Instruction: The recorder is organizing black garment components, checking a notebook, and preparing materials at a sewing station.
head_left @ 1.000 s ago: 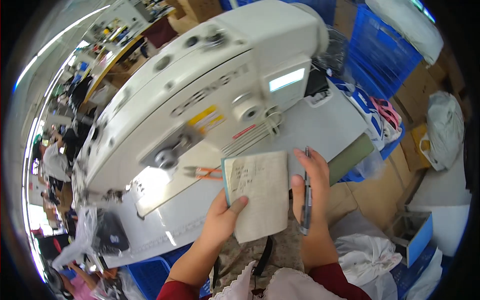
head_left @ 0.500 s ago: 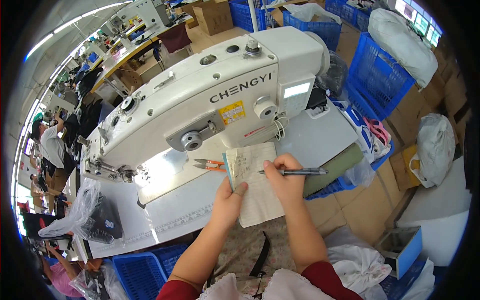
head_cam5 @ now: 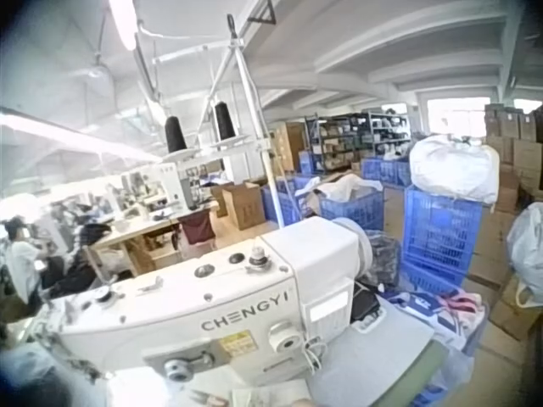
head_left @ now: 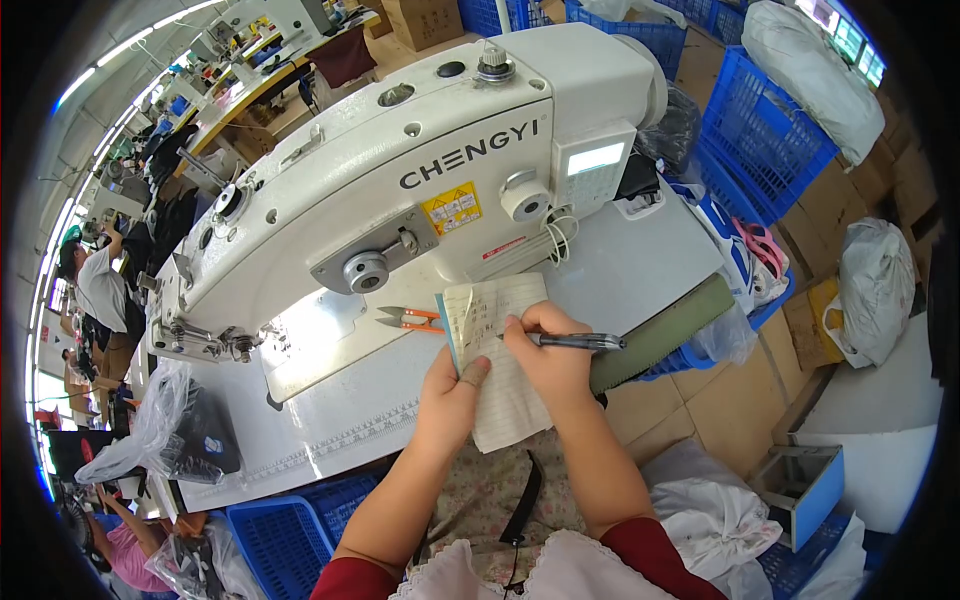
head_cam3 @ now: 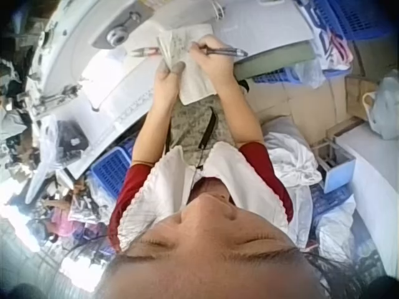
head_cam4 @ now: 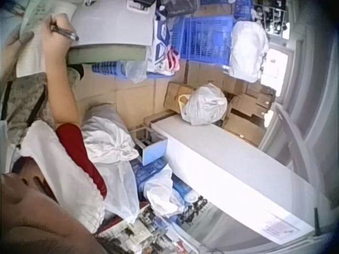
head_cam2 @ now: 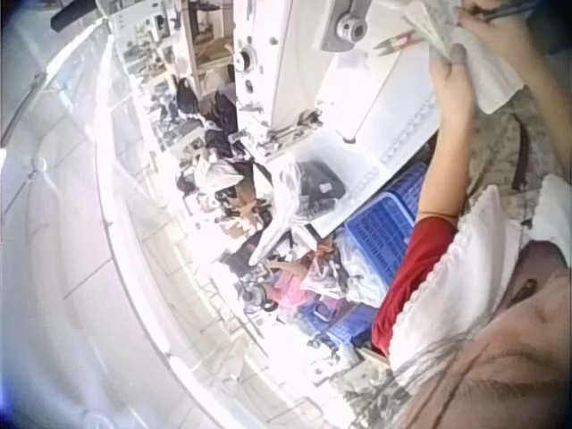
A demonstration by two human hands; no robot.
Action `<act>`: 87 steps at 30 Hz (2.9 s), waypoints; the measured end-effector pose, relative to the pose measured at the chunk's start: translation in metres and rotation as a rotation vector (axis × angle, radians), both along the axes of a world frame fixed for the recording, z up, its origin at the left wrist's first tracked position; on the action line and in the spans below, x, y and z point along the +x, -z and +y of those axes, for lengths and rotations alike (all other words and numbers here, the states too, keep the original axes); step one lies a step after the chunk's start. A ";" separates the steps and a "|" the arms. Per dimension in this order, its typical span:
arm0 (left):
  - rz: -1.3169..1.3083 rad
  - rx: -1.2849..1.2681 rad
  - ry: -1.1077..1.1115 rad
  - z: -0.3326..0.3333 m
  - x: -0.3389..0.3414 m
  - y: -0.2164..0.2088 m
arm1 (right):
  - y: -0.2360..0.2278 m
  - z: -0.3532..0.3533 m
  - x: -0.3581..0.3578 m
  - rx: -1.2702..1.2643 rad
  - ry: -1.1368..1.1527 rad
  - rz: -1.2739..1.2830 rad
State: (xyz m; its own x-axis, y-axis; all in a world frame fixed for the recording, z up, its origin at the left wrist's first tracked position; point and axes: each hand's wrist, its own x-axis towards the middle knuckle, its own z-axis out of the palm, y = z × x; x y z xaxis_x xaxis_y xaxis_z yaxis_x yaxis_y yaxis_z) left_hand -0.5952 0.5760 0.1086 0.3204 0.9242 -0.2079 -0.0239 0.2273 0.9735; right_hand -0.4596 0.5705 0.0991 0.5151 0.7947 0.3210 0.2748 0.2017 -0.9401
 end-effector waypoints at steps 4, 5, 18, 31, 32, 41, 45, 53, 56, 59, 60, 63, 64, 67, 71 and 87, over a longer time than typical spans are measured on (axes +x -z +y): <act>-0.015 -0.004 0.012 -0.001 0.000 0.000 | 0.001 -0.001 0.001 0.004 0.024 0.003; -0.025 -0.007 0.008 -0.001 0.001 0.001 | 0.002 -0.002 0.002 0.010 0.033 0.006; -0.024 -0.010 0.006 -0.001 0.000 0.000 | 0.001 -0.001 0.001 -0.025 0.025 -0.036; 0.001 0.008 0.007 -0.001 -0.001 0.003 | 0.000 -0.001 0.003 -0.010 0.033 -0.020; -0.006 -0.007 0.005 -0.001 -0.001 0.003 | 0.000 -0.002 0.002 -0.020 0.039 -0.010; -0.007 0.003 0.004 -0.001 0.001 0.000 | 0.002 0.001 0.001 0.010 0.050 0.014; -0.015 -0.018 -0.004 -0.001 0.000 0.001 | -0.001 -0.004 0.003 -0.003 0.037 0.026; -0.007 -0.014 -0.017 -0.002 0.001 -0.001 | 0.004 -0.008 0.008 -0.003 -0.009 0.088; -0.009 -0.006 -0.015 -0.002 -0.001 0.000 | -0.001 -0.007 0.004 -0.024 -0.004 -0.002; -0.008 0.010 -0.013 -0.002 0.001 -0.001 | 0.001 -0.006 0.004 -0.033 -0.002 0.001; 0.000 0.025 -0.013 -0.002 0.001 -0.001 | 0.002 -0.005 0.004 -0.017 -0.003 0.012; 0.007 0.018 -0.018 -0.002 0.001 -0.001 | 0.001 -0.006 0.003 -0.038 -0.001 0.016; 0.006 0.018 -0.018 -0.002 0.001 -0.001 | 0.000 -0.006 0.003 -0.038 -0.001 0.015; 0.005 0.006 0.006 -0.001 0.000 -0.001 | -0.001 -0.006 0.003 -0.037 0.001 0.011; 0.006 -0.003 0.001 -0.001 -0.001 0.001 | -0.002 -0.006 0.003 -0.035 -0.004 0.007; 0.012 0.012 -0.009 -0.002 0.001 0.004 | 0.001 -0.005 0.003 0.015 0.022 0.031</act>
State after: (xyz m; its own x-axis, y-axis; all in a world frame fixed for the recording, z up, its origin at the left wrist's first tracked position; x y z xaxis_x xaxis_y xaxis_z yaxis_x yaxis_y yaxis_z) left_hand -0.5943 0.5743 0.1044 0.3100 0.9292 -0.2010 -0.0136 0.2158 0.9763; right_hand -0.4567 0.5655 0.0976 0.5427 0.7780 0.3166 0.2497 0.2104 -0.9452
